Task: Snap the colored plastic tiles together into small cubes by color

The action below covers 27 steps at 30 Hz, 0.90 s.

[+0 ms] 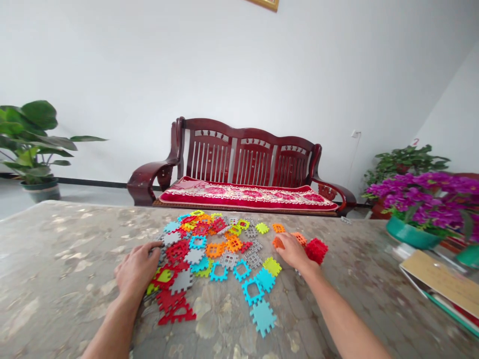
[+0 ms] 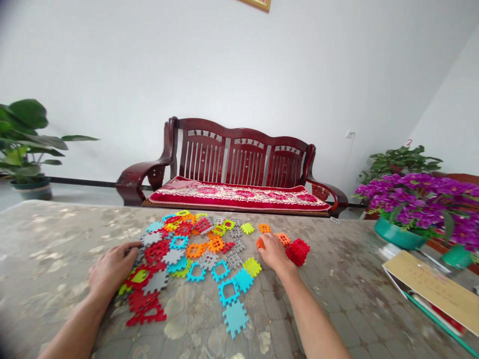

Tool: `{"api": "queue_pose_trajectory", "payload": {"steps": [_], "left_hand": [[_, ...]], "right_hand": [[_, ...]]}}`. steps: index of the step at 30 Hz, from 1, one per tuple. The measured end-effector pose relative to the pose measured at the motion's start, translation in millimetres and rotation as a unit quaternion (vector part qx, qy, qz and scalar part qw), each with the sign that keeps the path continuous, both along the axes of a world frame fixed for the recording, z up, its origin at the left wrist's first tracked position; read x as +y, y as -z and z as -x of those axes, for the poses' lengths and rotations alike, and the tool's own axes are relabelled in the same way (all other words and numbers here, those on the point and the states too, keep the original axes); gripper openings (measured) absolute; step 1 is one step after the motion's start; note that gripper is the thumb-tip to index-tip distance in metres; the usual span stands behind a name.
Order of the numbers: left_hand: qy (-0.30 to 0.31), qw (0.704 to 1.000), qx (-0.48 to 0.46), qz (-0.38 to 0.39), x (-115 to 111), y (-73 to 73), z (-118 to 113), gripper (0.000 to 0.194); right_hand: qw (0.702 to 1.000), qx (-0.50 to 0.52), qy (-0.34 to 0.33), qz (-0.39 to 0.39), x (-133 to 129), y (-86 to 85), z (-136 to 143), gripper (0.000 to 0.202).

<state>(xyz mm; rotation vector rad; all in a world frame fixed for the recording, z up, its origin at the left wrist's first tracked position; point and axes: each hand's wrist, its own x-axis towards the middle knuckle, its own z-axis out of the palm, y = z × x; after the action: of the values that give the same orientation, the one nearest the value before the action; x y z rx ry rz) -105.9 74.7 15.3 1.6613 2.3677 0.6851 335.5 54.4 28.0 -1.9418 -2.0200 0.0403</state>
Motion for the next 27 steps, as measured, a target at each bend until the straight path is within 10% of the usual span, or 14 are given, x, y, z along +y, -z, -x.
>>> {"api": "queue_pose_trajectory", "payload": {"steps": [13, 27], "left_hand": [[0.001, 1.0, 0.003, 0.0, 1, 2.4, 0, 0.047], [-0.016, 0.998, -0.047, -0.034, -4, 3.2, -1, 0.047]], "right_hand": [[0.973, 0.124, -0.137, -0.136, -98, 15.4, 87, 0.043], [0.971, 0.104, -0.121, -0.179, -97, 34.4, 86, 0.035]]}}
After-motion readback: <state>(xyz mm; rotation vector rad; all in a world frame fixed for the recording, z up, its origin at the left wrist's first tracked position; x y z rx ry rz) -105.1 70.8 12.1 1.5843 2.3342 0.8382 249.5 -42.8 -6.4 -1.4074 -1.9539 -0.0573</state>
